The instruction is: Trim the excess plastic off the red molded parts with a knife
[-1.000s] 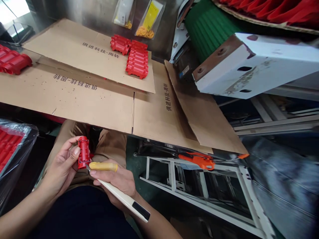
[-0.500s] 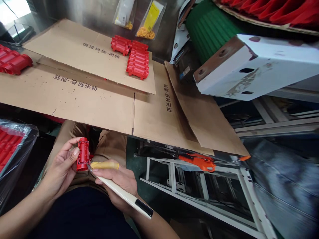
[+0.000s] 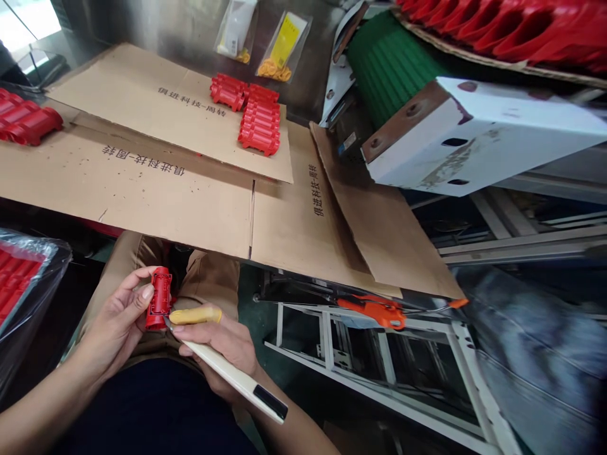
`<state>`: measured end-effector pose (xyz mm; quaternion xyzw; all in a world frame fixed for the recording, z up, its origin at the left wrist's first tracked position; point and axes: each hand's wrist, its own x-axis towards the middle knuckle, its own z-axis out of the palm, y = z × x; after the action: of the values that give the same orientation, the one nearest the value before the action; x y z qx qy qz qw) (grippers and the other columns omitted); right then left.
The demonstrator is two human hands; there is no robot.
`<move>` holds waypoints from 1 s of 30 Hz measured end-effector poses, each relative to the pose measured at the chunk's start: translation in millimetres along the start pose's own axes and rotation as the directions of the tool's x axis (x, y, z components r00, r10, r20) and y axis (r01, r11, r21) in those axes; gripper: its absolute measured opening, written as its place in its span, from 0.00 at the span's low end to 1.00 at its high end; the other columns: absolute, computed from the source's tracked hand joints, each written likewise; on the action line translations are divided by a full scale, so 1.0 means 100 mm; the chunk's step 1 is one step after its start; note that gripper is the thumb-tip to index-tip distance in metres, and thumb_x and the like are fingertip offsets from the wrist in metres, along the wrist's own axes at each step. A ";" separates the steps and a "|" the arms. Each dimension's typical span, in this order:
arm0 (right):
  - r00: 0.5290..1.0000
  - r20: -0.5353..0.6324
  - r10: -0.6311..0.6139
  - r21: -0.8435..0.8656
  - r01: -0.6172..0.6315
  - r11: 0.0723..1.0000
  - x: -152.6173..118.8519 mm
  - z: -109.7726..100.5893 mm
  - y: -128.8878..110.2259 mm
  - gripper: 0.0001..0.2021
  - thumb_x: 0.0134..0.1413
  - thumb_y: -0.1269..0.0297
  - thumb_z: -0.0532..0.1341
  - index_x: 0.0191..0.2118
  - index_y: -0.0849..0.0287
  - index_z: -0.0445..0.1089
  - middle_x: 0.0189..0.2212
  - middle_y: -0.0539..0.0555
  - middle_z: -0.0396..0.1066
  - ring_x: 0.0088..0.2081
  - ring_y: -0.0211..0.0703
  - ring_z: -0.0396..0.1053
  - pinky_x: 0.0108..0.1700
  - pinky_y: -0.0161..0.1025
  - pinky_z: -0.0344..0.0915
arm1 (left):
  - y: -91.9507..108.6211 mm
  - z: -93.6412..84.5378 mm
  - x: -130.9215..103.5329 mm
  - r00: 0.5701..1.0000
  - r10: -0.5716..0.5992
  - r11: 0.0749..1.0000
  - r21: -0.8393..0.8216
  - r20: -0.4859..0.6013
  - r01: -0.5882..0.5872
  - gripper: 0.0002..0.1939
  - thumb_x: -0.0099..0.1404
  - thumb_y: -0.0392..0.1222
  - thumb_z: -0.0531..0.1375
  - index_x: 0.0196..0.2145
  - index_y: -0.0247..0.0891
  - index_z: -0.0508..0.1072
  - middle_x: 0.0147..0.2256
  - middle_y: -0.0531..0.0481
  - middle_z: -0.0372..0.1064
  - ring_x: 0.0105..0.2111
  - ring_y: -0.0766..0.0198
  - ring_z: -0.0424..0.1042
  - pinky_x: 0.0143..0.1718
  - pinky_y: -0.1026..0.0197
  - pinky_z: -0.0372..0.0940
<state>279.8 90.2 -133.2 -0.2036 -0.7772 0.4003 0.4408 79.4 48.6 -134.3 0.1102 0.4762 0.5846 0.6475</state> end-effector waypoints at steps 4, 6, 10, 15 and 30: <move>0.978 0.118 -0.174 -0.184 0.194 0.964 0.04 -0.01 0.03 0.09 0.73 0.71 0.63 0.55 0.60 0.74 0.47 0.63 0.82 0.43 0.48 0.81 0.45 0.44 0.83 | 0.01 0.00 0.00 0.999 -0.033 0.999 -0.010 -0.001 0.033 0.22 0.64 0.45 0.75 0.54 0.41 0.80 0.37 0.47 0.80 0.31 0.66 0.77 0.33 0.68 0.75; 0.987 0.061 -0.146 -0.201 0.155 0.967 0.05 0.00 0.04 0.09 0.73 0.71 0.63 0.55 0.58 0.74 0.46 0.61 0.83 0.42 0.47 0.81 0.43 0.43 0.83 | 0.02 0.02 -0.02 0.999 -0.043 0.999 -0.010 -0.013 0.043 0.23 0.63 0.46 0.76 0.53 0.41 0.80 0.37 0.48 0.80 0.30 0.65 0.78 0.31 0.67 0.75; 0.878 -0.414 0.241 0.097 -0.221 0.970 0.00 0.05 0.07 0.05 0.76 0.66 0.61 0.51 0.54 0.74 0.38 0.54 0.83 0.35 0.42 0.81 0.38 0.38 0.82 | 0.05 0.06 -0.06 0.999 -0.029 1.000 0.010 -0.034 0.029 0.24 0.64 0.47 0.75 0.55 0.42 0.77 0.36 0.47 0.80 0.29 0.59 0.81 0.30 0.62 0.77; 0.913 -0.329 0.241 0.031 -0.245 0.969 -0.11 0.08 0.03 0.07 0.72 0.62 0.67 0.51 0.53 0.79 0.45 0.57 0.84 0.46 0.48 0.83 0.50 0.44 0.82 | 0.06 0.08 -0.02 0.991 0.127 0.992 0.012 -0.032 -0.127 0.21 0.61 0.43 0.77 0.49 0.43 0.77 0.38 0.47 0.81 0.34 0.59 0.82 0.37 0.59 0.79; 0.982 -0.187 -0.001 -0.146 -0.027 0.989 0.00 0.14 -0.05 0.14 0.70 0.73 0.64 0.57 0.56 0.77 0.50 0.61 0.82 0.48 0.49 0.82 0.49 0.46 0.82 | 0.01 0.00 -0.11 0.897 0.433 0.875 0.281 -0.086 -0.395 0.20 0.54 0.42 0.81 0.40 0.47 0.78 0.39 0.55 0.81 0.37 0.60 0.79 0.41 0.63 0.75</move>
<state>268.0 81.2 -133.7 -0.2777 -0.7585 0.3235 0.4928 80.4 39.9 -128.0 0.2495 0.5590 0.6497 0.4508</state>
